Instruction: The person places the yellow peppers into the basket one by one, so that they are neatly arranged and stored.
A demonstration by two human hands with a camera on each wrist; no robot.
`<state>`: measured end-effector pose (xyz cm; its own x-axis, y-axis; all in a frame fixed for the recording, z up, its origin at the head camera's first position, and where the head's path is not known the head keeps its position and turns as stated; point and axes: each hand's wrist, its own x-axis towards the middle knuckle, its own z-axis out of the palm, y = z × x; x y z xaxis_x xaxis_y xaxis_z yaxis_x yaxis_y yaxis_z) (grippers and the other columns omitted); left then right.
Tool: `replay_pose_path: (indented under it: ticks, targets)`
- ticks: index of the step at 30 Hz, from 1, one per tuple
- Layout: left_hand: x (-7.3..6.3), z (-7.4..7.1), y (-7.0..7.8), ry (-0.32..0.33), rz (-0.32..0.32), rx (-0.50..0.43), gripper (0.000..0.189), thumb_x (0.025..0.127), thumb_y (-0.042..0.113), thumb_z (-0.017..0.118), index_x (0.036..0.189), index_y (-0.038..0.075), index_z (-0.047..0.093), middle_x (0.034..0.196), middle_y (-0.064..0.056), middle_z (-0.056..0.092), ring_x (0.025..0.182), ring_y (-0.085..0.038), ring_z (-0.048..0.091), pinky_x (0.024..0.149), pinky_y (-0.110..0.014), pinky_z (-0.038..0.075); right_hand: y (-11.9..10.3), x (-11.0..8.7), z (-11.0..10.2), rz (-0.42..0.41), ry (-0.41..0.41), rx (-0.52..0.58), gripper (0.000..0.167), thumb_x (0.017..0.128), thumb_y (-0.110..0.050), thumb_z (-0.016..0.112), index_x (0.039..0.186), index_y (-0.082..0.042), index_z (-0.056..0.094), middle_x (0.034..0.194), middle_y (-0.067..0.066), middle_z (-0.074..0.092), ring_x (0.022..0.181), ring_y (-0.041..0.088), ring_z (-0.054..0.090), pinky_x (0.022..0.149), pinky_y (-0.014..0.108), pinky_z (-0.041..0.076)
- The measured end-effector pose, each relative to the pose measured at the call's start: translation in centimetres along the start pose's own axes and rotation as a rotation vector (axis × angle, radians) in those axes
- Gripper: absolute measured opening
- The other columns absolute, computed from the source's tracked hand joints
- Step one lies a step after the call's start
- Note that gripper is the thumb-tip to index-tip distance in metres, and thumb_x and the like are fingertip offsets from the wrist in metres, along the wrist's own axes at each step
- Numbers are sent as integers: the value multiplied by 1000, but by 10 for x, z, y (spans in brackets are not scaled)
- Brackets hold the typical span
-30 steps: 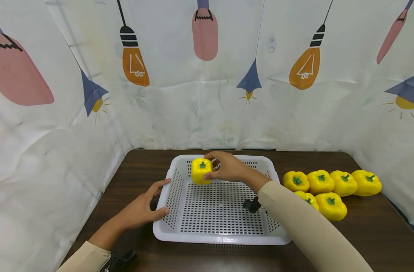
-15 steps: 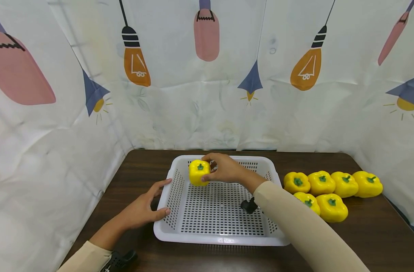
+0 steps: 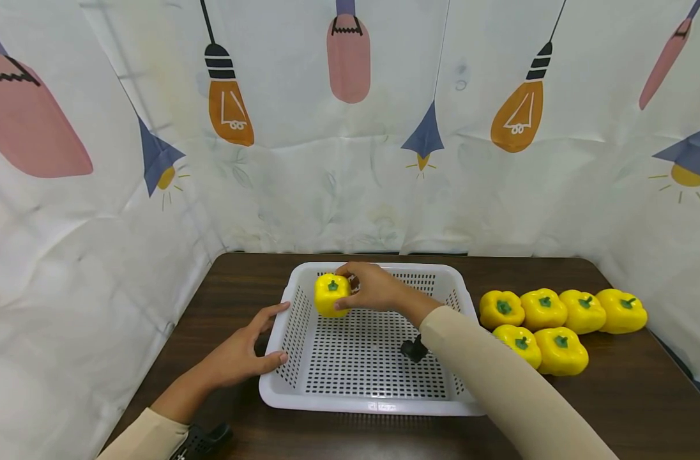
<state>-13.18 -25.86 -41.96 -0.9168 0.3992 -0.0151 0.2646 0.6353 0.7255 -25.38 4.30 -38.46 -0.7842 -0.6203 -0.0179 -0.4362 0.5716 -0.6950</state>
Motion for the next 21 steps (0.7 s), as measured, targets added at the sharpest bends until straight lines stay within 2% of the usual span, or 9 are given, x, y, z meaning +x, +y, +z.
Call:
replay_pose_path:
  ticks: [21]
  targets:
    - [0, 0, -1, -13, -17, -1, 88, 90, 38, 75, 160, 32, 22, 144, -17, 53, 129, -41, 53, 93, -58, 49, -1, 8, 16, 27, -20, -55, 67, 81, -38, 88, 137, -13, 61, 128, -2, 63, 106, 15, 62, 88, 26, 52]
